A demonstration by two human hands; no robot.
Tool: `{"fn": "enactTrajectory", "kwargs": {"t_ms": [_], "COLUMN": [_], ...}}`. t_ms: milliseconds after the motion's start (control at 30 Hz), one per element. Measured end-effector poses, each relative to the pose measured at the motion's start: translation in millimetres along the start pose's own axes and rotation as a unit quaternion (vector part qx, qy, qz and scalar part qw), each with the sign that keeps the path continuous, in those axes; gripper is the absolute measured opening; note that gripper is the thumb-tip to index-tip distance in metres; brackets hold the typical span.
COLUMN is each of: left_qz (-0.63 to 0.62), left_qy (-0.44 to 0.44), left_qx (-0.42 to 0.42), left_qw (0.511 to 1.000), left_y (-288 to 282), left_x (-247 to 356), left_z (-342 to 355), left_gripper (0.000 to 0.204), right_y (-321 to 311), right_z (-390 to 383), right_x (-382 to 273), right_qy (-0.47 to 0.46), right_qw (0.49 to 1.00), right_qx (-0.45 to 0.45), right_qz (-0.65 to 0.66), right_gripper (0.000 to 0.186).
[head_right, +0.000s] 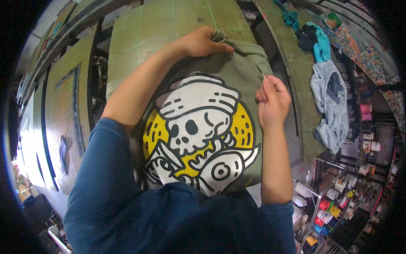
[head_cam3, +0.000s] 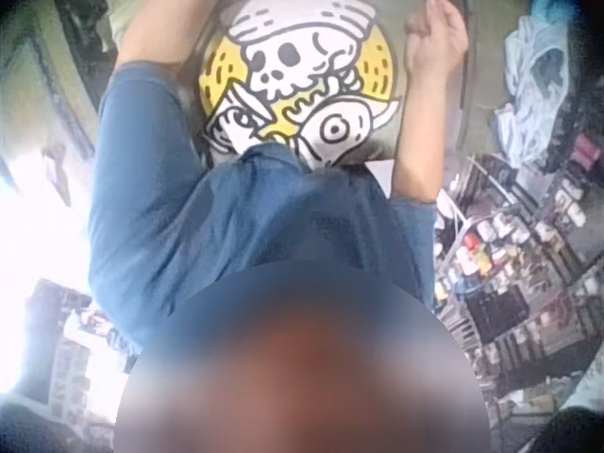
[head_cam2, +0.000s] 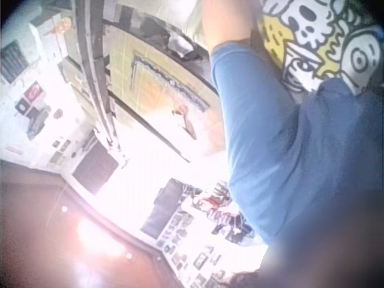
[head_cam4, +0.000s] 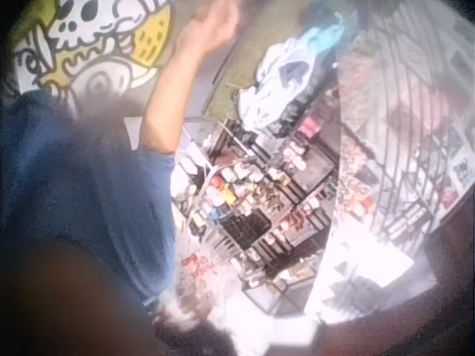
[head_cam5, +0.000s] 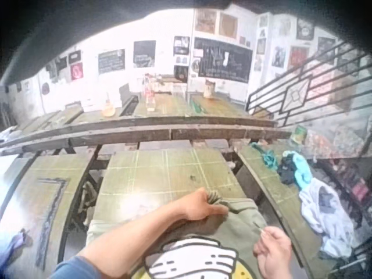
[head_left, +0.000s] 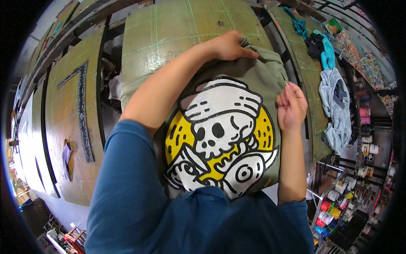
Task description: The person uses a small brush to apply white paint along the black outlines of a skull graphic on a green t-shirt. They repeatedly trace the edges of the design, occasionally lifting the shirt to adjust its position on the table.
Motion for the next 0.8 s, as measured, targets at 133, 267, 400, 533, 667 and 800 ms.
{"fn": "enactTrajectory", "kwargs": {"t_ms": [133,267,400,533,667,800], "left_qz": [-0.114,-0.035,-0.066,0.171,0.148,0.113], "left_qy": [0.019,-0.109,-0.136,-0.190,-0.139,-0.004], "left_qx": [-0.116,-0.136,-0.162,-0.033,0.203,0.304], "left_qw": [0.987,0.984,0.975,0.966,0.958,0.946], "left_y": [1,3,4,-40,-147,-159], "left_x": [1,-2,-6,-6,-36,6], "left_z": [13,18,25,31,18,-81], "left_gripper": [0.043,0.060,0.065,0.055,0.061,0.060], "right_y": [-4,-5,-5,-11,6,-5], "right_z": [4,4,3,-2,-5,-1], "right_x": [1,1,-1,0,-1,1], "right_qy": [0.009,0.035,0.056,0.065,0.075,0.080], "right_qw": [0.999,0.994,0.987,0.984,0.978,0.982], "right_qx": [-0.018,-0.015,-0.036,-0.019,-0.048,-0.029], "right_qz": [0.031,0.104,0.149,0.167,0.189,0.168], "right_gripper": [0.014,0.012,0.011,0.010,0.010,0.011]}}
Point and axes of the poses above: each hand's wrist, its own z-axis towards the middle knuckle, its own y-axis out of the palm, x = y × z, the point moved 8 cm from there along z, towards the middle knuckle, and after that the axes turned 12 degrees about -y, right-handed, at the moved point
